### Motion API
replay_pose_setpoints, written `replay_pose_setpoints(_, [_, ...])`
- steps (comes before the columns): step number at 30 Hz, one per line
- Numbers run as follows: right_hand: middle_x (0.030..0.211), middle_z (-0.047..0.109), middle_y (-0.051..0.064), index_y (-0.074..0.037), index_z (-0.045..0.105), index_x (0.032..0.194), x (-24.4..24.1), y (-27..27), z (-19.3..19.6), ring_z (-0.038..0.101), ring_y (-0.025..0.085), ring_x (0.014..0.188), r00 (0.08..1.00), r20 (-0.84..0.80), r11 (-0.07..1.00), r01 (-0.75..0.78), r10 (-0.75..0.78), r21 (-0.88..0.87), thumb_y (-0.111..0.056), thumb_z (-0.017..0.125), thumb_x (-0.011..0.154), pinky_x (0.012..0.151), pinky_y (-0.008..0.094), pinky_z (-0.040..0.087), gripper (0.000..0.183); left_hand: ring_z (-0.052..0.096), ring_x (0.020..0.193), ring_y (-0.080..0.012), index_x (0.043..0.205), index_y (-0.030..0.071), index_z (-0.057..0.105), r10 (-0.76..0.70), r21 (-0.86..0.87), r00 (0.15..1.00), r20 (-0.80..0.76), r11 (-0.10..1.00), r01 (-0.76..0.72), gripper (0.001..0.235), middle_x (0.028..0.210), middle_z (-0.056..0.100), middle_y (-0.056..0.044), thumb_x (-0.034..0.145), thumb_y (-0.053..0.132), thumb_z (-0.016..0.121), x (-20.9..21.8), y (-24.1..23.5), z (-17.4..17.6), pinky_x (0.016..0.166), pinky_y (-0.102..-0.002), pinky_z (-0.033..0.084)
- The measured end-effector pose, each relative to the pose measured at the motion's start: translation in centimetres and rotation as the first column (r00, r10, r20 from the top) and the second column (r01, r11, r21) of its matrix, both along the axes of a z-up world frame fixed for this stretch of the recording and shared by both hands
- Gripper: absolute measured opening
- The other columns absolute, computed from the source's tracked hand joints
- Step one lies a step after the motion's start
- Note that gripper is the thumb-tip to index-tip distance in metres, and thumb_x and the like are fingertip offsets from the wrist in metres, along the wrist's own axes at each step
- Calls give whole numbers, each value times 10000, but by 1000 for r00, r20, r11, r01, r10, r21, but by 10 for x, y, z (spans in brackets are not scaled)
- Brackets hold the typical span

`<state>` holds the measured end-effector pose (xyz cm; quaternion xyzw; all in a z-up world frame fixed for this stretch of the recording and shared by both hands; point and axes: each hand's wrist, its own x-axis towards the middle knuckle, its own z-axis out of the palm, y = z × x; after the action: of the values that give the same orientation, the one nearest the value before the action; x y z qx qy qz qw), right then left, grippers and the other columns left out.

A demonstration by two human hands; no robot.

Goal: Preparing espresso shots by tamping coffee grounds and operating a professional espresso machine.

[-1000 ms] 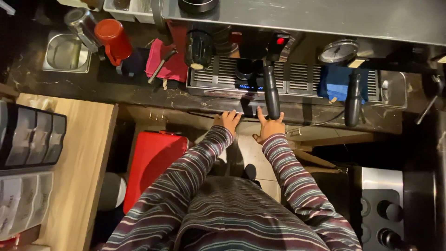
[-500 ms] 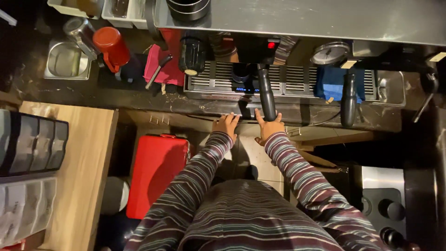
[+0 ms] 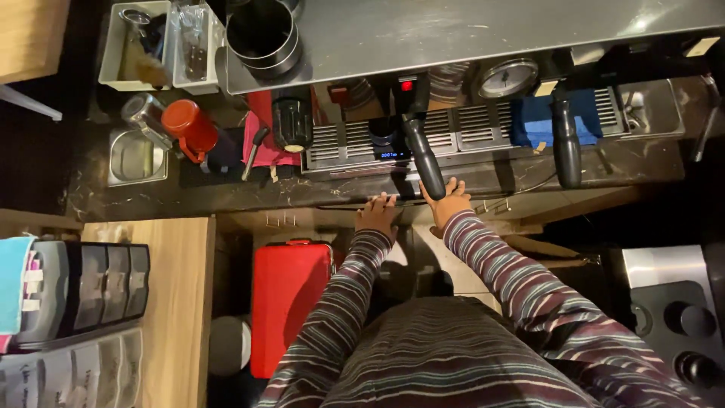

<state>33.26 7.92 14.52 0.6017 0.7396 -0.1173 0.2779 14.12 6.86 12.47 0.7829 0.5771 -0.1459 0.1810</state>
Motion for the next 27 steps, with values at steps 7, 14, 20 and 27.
replay_pose_setpoints(7, [1458, 291, 433, -235, -54, 1580, 2, 1, -3, 317, 609, 1343, 1000, 18, 1000, -24, 24, 5, -560, 775, 737, 996, 619, 431, 1226, 230, 1460, -262, 1566, 293, 142, 33, -36, 999, -10, 999, -34, 803, 1600, 175, -1, 903, 415, 577, 3, 0, -4, 1150, -529, 299])
replay_pose_setpoints(14, [1456, 293, 437, -232, -95, 1582, -1, -1, -4, 328, 605, 1338, 999, 27, 999, -28, 28, 21, -555, 753, 767, 1003, 614, 427, 1219, 232, 1460, -267, 1569, 287, 142, 32, -61, 999, -29, 998, -34, 789, 1605, 167, -6, 910, 407, 558, 3, 2, 1, 1152, -522, 295])
replay_pose_setpoints(20, [1463, 270, 440, -245, -124, 1572, -1, 0, -9, 315, 607, 1344, 1000, 18, 1000, -11, 10, 12, -588, 751, 746, 1008, 618, 422, 1251, 219, 1466, -267, 1571, 283, 142, 12, -64, 1000, -17, 998, -13, 795, 1607, 169, -3, 910, 397, 569, 1, 4, -1, 1147, -529, 300])
replay_pose_setpoints(27, [1474, 277, 424, -255, -130, 1576, -5, -3, 3, 316, 585, 1359, 1000, 21, 1000, 19, -20, 25, -590, 741, 751, 1007, 597, 424, 1245, 234, 1456, -270, 1568, 286, 147, -19, -31, 999, -32, 999, 18, 813, 1595, 190, -9, 900, 413, 592, -4, 6, -11, 1140, -533, 309])
